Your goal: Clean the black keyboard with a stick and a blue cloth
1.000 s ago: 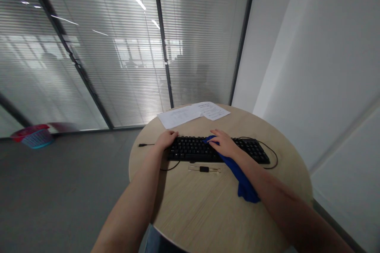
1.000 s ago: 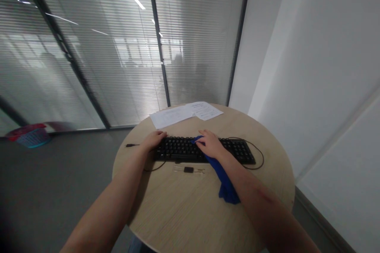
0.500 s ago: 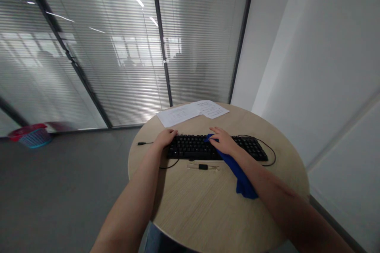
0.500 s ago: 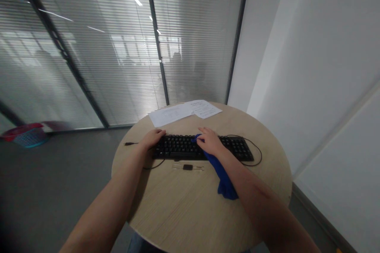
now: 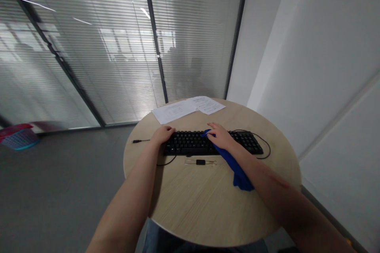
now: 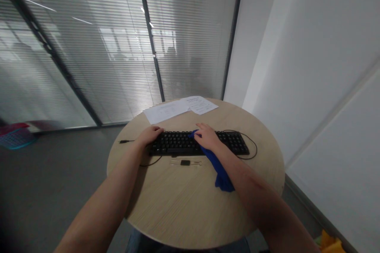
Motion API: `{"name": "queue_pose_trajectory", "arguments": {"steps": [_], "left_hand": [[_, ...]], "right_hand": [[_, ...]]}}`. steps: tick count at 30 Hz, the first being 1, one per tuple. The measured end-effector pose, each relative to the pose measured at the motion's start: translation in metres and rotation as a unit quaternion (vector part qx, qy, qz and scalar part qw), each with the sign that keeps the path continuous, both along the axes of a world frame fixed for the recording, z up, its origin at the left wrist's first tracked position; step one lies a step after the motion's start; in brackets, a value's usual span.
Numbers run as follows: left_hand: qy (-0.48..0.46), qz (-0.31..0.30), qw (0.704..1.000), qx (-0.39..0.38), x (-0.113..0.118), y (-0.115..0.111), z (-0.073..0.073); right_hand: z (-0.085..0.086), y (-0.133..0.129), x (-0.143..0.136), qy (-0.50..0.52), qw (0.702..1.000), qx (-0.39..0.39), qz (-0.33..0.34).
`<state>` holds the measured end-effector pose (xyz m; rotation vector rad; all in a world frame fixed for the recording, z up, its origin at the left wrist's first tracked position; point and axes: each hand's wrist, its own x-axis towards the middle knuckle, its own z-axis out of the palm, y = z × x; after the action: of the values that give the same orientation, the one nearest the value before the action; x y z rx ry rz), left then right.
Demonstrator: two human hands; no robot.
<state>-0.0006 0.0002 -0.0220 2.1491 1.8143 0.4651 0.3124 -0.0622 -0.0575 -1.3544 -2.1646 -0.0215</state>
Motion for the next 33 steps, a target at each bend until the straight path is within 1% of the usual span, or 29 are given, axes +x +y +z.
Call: {"name": "queue_pose_trajectory", "arguments": {"steps": [3,7,13,20,25,28,31,33], "left_hand": [[0.007,-0.006,1.000,0.001,0.0005,0.0002,0.0006],[0.010,-0.005,1.000,0.001,0.0011,-0.0002,0.0013],[0.017,-0.005,1.000,-0.003,0.0018,-0.0014,0.0025],[0.005,-0.003,1.000,0.005,0.0041,-0.0011,-0.0004],[0.005,0.002,1.000,0.004,0.0056,-0.0004,-0.0013],[0.005,-0.001,1.000,-0.001,0.0062,-0.0020,0.0010],[0.007,-0.002,1.000,-0.005,0.0071,-0.0039,0.0031],[0.007,-0.001,1.000,-0.004,0.0076,-0.0045,0.0036]], "right_hand": [[0.0010,-0.0014,-0.0002,-0.016,1.000,-0.005,0.003],[0.0021,-0.0011,0.0008,-0.010,1.000,-0.016,0.012],[0.0005,0.0009,0.0004,-0.008,1.000,-0.005,-0.008],[0.0004,0.0015,0.0004,0.002,1.000,-0.006,-0.009],[-0.0033,0.0042,0.0016,0.011,1.000,-0.015,0.011],[-0.0053,0.0048,0.0018,0.026,0.999,-0.024,-0.003],[-0.0054,0.0034,0.0013,0.015,0.999,-0.034,-0.020],[-0.0044,0.0023,0.0008,0.007,0.999,-0.036,-0.018]]}}
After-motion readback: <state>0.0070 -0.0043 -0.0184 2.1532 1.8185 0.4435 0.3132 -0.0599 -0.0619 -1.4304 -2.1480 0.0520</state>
